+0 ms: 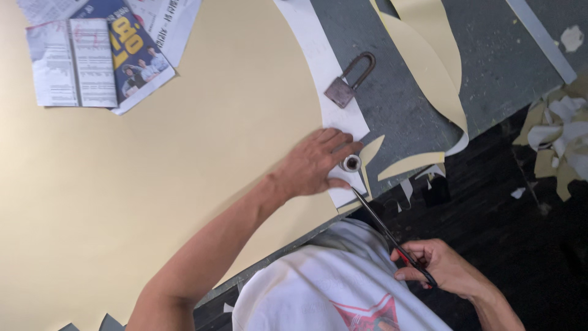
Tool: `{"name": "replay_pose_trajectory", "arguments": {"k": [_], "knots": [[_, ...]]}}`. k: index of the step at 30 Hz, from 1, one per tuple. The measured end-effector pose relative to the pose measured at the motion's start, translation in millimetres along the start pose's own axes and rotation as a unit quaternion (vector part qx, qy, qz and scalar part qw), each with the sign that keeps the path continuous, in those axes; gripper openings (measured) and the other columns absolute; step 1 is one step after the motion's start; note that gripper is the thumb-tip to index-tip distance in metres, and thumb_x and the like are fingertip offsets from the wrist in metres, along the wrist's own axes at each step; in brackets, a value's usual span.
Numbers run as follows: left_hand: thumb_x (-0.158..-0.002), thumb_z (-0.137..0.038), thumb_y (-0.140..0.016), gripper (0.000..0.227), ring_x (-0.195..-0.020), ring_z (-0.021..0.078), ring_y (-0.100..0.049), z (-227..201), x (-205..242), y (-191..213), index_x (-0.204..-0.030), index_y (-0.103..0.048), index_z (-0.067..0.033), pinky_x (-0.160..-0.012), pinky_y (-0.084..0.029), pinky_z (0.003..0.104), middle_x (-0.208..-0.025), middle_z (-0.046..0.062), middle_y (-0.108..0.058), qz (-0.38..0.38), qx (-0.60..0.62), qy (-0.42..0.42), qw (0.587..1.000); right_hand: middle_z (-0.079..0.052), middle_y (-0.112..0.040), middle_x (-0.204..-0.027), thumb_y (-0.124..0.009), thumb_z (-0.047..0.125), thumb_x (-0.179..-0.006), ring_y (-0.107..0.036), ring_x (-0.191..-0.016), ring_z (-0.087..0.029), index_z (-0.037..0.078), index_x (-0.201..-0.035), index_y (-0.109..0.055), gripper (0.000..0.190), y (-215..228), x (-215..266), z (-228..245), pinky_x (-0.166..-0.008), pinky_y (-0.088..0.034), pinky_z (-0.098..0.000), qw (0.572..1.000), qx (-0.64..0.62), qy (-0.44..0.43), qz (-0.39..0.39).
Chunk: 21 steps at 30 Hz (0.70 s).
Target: The person uses scissors to cut a large sheet of beige paper along a curved edge, following a paper template held in place by a padlock and metal weights. The person then traces a template with a pencil and continues cutting along the marked lines.
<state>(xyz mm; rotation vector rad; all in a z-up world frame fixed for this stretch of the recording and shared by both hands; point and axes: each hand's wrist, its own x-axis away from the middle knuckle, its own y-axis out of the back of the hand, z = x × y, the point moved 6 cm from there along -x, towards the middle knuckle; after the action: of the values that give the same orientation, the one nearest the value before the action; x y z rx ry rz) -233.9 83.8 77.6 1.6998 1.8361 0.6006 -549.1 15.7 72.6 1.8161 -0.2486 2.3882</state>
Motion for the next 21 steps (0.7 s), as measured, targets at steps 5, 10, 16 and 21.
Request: {"name": "replay_pose_trajectory", "arguments": {"k": [5,10,16,21], "knots": [[-0.072,-0.026,-0.086,0.053,-0.118,0.0258,-0.054,11,-14,-21,-0.116,-0.065,-0.0065,-0.102,-0.046,0.040,-0.124,0.008,-0.060,0.044,-0.063,0.000,0.997,0.000,-0.063,-0.059,-0.092,0.010,-0.072,-0.048,-0.047,-0.007,0.000,-0.099,-0.078,0.032,-17,1,-15,-0.042,-0.037,-0.0247,0.999,-0.009,-0.008,0.046],[-0.066,-0.003,-0.077,0.056,-0.115,0.0270,-0.053,-3,-27,-36,-0.121,-0.065,-0.0010,-0.097,-0.047,0.034,-0.124,0.012,-0.057,0.110,-0.185,0.067,0.974,0.000,-0.058,-0.056,-0.093,0.012,-0.073,-0.046,-0.045,-0.007,-0.001,-0.098,-0.080,0.031,-25,-3,-16,-0.042,-0.035,-0.0236,0.992,0.020,-0.041,0.121],[-0.076,-0.014,-0.069,0.054,-0.119,0.0424,-0.050,-45,-44,-58,-0.126,-0.064,0.0066,-0.085,-0.055,0.044,-0.128,0.027,-0.051,0.195,-0.350,0.171,0.900,0.003,-0.056,-0.057,-0.088,0.013,-0.078,-0.046,-0.047,-0.007,0.000,-0.102,-0.077,0.029,-53,-20,2,-0.044,-0.036,-0.0241,0.993,-0.025,0.002,0.118],[-0.068,0.007,-0.073,0.055,-0.121,0.0491,-0.048,-57,-48,-60,-0.123,-0.066,0.0029,-0.072,-0.062,0.047,-0.133,0.032,-0.048,0.255,-0.410,0.190,0.855,0.003,-0.059,-0.070,-0.081,0.014,-0.083,-0.053,-0.058,-0.006,0.003,-0.107,-0.072,0.028,-100,-41,24,-0.052,-0.044,-0.0240,0.989,-0.080,0.076,0.093]]}}
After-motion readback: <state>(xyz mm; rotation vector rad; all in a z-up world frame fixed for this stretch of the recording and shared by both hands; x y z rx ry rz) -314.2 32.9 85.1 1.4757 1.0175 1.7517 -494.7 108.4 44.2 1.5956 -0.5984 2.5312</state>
